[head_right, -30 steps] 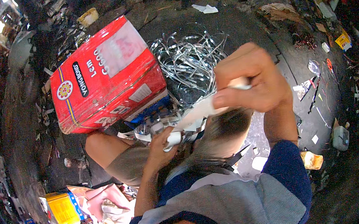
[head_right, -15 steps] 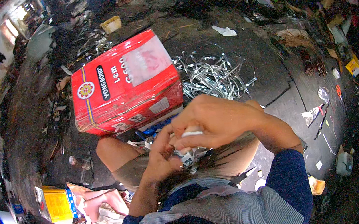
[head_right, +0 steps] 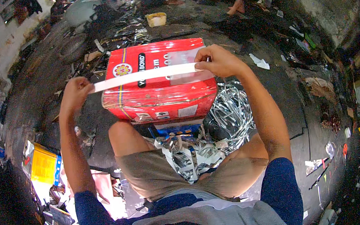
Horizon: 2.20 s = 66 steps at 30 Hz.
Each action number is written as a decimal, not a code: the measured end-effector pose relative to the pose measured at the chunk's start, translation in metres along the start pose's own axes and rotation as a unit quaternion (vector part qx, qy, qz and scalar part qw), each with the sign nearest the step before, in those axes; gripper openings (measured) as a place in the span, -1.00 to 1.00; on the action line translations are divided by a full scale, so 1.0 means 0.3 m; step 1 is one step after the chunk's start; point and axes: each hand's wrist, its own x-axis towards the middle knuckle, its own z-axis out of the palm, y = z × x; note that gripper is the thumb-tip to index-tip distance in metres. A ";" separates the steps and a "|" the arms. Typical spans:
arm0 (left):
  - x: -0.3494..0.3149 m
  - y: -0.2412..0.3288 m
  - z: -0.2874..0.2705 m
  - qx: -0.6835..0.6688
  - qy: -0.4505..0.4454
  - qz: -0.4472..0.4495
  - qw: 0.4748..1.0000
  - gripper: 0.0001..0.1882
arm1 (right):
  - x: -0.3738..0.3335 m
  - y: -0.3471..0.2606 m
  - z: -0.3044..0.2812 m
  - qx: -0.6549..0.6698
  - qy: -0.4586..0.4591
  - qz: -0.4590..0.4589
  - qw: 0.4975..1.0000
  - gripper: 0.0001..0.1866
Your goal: The person sits on the floor and wraps a red rectangular box with white tape. They repeatedly pull tape from a roll, wrap it around the box, and tear off pieces by hand. The person adjusts the box position and continues taping until the box is fully covered.
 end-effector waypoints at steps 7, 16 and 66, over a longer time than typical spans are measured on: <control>0.176 0.425 0.417 -0.148 0.167 0.292 0.930 -0.59 | 0.036 -0.027 0.114 -0.133 0.134 0.026 0.982 -0.70; 0.172 0.669 0.712 -0.309 0.012 0.271 0.912 -0.75 | -0.080 0.003 0.101 -0.225 0.227 -0.041 0.947 -0.78; 0.251 0.720 0.655 -0.256 -0.100 0.290 0.917 -0.83 | -0.061 0.178 0.246 0.361 0.353 0.100 0.857 -0.81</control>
